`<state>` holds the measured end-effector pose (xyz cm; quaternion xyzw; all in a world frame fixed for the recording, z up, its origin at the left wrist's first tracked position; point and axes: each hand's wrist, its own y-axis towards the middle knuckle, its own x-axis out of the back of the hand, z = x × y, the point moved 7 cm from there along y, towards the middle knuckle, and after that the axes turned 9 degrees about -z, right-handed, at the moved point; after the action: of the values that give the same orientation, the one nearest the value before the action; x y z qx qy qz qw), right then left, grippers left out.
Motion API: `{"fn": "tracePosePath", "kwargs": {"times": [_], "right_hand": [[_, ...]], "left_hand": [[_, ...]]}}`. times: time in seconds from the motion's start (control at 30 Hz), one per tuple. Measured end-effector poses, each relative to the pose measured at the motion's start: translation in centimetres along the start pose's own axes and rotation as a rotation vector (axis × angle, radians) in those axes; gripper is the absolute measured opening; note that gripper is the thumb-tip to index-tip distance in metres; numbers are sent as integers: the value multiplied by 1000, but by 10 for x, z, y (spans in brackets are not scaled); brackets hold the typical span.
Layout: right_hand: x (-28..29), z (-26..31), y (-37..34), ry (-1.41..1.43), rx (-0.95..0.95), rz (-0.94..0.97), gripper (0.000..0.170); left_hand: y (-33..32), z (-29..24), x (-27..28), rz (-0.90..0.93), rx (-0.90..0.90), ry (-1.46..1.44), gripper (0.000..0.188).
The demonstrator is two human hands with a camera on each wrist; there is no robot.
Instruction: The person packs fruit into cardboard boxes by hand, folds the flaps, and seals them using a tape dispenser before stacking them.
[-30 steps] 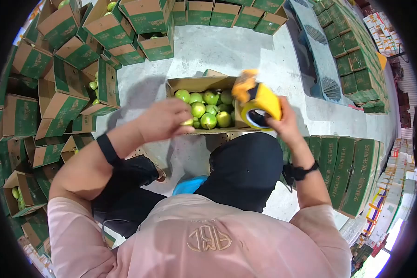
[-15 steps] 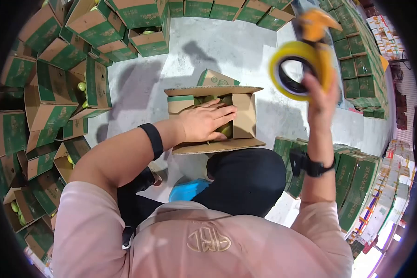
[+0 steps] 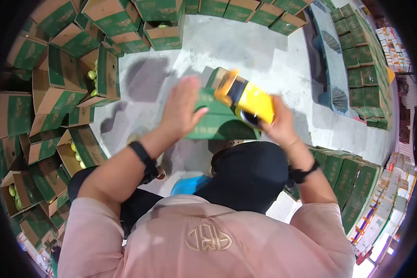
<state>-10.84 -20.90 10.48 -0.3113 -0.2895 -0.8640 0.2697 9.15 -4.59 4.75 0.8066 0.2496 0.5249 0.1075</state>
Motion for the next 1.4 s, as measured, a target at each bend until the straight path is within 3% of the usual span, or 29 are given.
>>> {"fn": "tracePosePath", "kwargs": {"times": [0.03,0.1,0.13,0.23,0.33,0.4,0.43,0.5,0.53,0.6,0.63,0.67,0.7,0.77,0.8,0.83,0.87,0.9,0.93,0.97,1.0,1.1,1.13,1.17,1.2,1.27,1.3,1.33,1.4], "right_hand": [[-7,16,-3,-55,169,53,49],[-4,-6,-7,47,-115,5,47],[1,-15,-19,87,-269,-3,46],[14,-17,-35,16,-295,-134,43],[20,-12,-46,83,-351,-116,59],[16,-11,-52,81,-192,-65,82],[14,-12,-51,150,-286,-20,84],[9,-9,-50,279,-479,86,89],[15,0,-26,137,-233,0,89],[32,5,32,161,-371,-89,59],[28,21,74,89,-129,-71,45],[18,32,114,74,-71,-76,39],[-3,48,155,78,-125,35,38],[-73,90,221,39,106,330,44],[-115,110,241,-151,184,493,50],[-158,128,252,-379,342,586,48],[-210,145,255,-533,705,727,38],[-235,165,247,-550,475,820,38],[-275,163,244,-621,573,880,36],[-311,154,239,-555,639,858,56],[-325,147,217,-563,584,978,61],[-295,114,159,-842,670,1297,57],[-244,145,167,-777,478,1293,50],[-213,155,176,-631,641,1248,43],[-171,166,183,-575,354,1135,36],[-117,174,170,-689,392,1053,34],[-104,158,152,-581,268,1061,36],[-91,145,134,-589,513,911,38],[-59,136,110,-490,378,677,38]], "left_hand": [[-11,8,-7,-31,228,-237,64],[-50,20,-31,-74,700,-712,65],[-37,9,-26,-23,855,-839,60],[25,14,-39,140,598,-749,61],[58,-13,-29,-149,30,-49,69],[22,-52,-34,75,-239,-94,74],[5,-65,-35,187,-368,-112,77],[10,-61,-38,169,-348,-137,76],[13,-59,-39,153,-333,-148,76],[8,-53,-44,88,-334,-228,76],[5,-51,-46,60,-342,-269,75],[6,-48,-42,62,-325,-329,69],[4,-47,-46,18,-349,-276,66],[-1,-48,-58,-73,-390,-165,60],[4,-48,-57,-29,-355,-214,54],[5,-48,-59,-39,-326,-230,51],[6,-47,-56,-23,-314,-241,50],[7,-46,-53,-4,-301,-254,48],[7,-44,-52,-21,-291,-274,48],[7,-43,-52,-37,-284,-295,48],[6,-44,-51,-53,-277,-319,48],[4,-45,-54,-33,-281,-270,53],[4,-44,-53,-33,-266,-314,57],[3,-45,-53,-28,-268,-305,58],[3,-45,-52,-22,-271,-300,58],[4,-42,-50,-83,-282,-329,60],[0,-42,-45,-85,-285,-359,57],[-4,-40,-39,-89,-294,-386,54],[-7,-31,-28,-121,-305,-353,48]]}}
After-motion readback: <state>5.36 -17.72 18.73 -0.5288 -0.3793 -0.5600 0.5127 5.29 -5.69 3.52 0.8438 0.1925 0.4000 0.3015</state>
